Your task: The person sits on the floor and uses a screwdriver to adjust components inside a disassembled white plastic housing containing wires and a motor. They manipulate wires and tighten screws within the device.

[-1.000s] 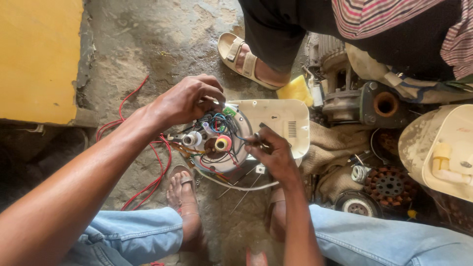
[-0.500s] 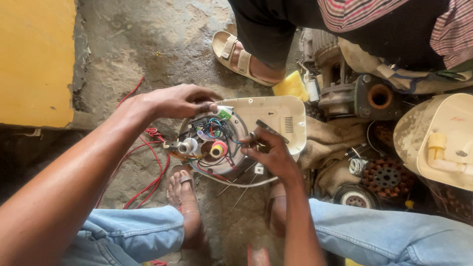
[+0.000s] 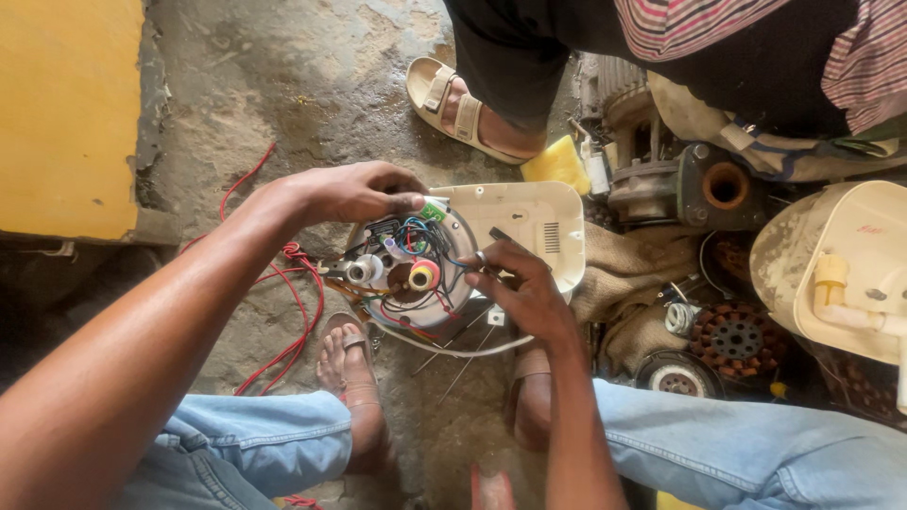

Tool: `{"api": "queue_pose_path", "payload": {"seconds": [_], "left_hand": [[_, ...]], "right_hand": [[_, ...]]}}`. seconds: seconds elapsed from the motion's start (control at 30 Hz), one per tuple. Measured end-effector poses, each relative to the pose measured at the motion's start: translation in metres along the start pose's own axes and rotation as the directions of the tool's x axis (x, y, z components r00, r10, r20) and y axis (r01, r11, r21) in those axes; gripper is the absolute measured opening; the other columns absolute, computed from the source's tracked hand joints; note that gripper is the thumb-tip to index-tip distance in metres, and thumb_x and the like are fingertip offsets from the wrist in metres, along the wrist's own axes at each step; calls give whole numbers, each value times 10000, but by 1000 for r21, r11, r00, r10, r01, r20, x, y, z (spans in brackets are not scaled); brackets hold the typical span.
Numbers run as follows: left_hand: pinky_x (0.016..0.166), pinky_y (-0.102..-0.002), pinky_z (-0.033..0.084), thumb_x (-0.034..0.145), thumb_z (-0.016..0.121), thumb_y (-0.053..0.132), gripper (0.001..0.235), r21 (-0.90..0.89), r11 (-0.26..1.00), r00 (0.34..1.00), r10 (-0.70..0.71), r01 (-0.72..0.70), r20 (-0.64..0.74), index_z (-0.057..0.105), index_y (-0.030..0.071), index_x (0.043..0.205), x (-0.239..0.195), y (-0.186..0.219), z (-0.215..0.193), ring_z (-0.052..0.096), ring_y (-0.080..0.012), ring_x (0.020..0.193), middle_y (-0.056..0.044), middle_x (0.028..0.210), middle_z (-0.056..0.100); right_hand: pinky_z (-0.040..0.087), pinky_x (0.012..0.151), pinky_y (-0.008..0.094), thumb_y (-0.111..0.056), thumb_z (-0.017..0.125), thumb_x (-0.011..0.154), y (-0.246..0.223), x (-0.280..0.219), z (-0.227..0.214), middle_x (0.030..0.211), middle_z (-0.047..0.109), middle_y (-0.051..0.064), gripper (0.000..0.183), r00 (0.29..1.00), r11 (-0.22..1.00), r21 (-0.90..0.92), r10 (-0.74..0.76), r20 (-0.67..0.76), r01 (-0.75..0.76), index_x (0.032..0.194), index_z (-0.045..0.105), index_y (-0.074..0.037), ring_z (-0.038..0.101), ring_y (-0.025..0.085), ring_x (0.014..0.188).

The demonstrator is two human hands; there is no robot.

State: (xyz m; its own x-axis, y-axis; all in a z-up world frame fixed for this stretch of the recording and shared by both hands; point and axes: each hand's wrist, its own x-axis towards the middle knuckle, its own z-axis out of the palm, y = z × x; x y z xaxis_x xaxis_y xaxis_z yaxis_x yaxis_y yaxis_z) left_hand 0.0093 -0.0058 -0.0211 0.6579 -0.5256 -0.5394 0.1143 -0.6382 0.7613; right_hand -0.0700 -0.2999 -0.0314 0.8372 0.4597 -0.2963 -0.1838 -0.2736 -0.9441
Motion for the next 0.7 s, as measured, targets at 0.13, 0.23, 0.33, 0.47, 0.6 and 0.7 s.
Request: {"api": "queue_pose_path", "payload": {"seconds": [0.13, 0.23, 0.33, 0.47, 0.6, 0.7], "left_hand": [[949, -369, 535, 933, 650, 486, 548, 13, 998, 996, 66, -65, -57, 641, 105, 1326, 1, -3, 2, 680, -183, 1082, -101, 1206, 737], [878, -383, 556, 894, 664, 421, 466, -153, 988, 995, 2, -18, -103, 592, 185, 1290, -2, 3, 7, 688, -181, 1034, -102, 1142, 762], [837, -401, 532, 884, 699, 339, 394, -102, 994, 992, -40, 28, -117, 588, 200, 1235, -9, 12, 3, 669, -204, 992, -99, 1102, 792], [824, -371, 533, 867, 764, 359, 353, 9, 997, 986, -76, 78, -152, 655, 182, 1153, -12, 20, 0, 702, -154, 990, -59, 1080, 787], [783, -381, 548, 871, 776, 288, 291, 42, 997, 986, -50, 57, -161, 698, 140, 1109, -15, 18, -2, 713, -175, 923, -95, 1010, 810], [787, -345, 582, 872, 755, 217, 250, 2, 999, 983, -42, 43, -179, 735, 137, 1108, -12, 16, 0, 754, -150, 906, -81, 1022, 823]], "right_hand": [[530, 837, 272, -87, 793, 847, 10, 4, 3, 948, 666, -24, 176, 1000, 998, 54, 16, -8, -15, 1015, 747, -71, 634, 104, 963], [514, 817, 277, -69, 819, 841, 19, 6, 6, 941, 677, -10, 187, 997, 996, 75, 53, -59, -49, 980, 694, -60, 628, 108, 939], [535, 812, 268, -57, 832, 811, 26, 9, 11, 959, 703, 3, 231, 990, 992, 110, 74, -123, -61, 980, 675, -73, 653, 101, 940], [546, 808, 272, -54, 841, 833, 29, 8, 10, 989, 757, 48, 213, 991, 993, 111, 40, -128, -26, 960, 671, -48, 670, 107, 919], [554, 839, 277, -52, 846, 813, 25, 8, 7, 1015, 766, 61, 226, 994, 991, 125, 57, -94, -45, 973, 688, -37, 687, 112, 948], [577, 849, 282, -74, 835, 803, 23, 7, 5, 1036, 769, 45, 231, 993, 984, 168, 78, -85, -63, 980, 687, -49, 697, 106, 966]]}}
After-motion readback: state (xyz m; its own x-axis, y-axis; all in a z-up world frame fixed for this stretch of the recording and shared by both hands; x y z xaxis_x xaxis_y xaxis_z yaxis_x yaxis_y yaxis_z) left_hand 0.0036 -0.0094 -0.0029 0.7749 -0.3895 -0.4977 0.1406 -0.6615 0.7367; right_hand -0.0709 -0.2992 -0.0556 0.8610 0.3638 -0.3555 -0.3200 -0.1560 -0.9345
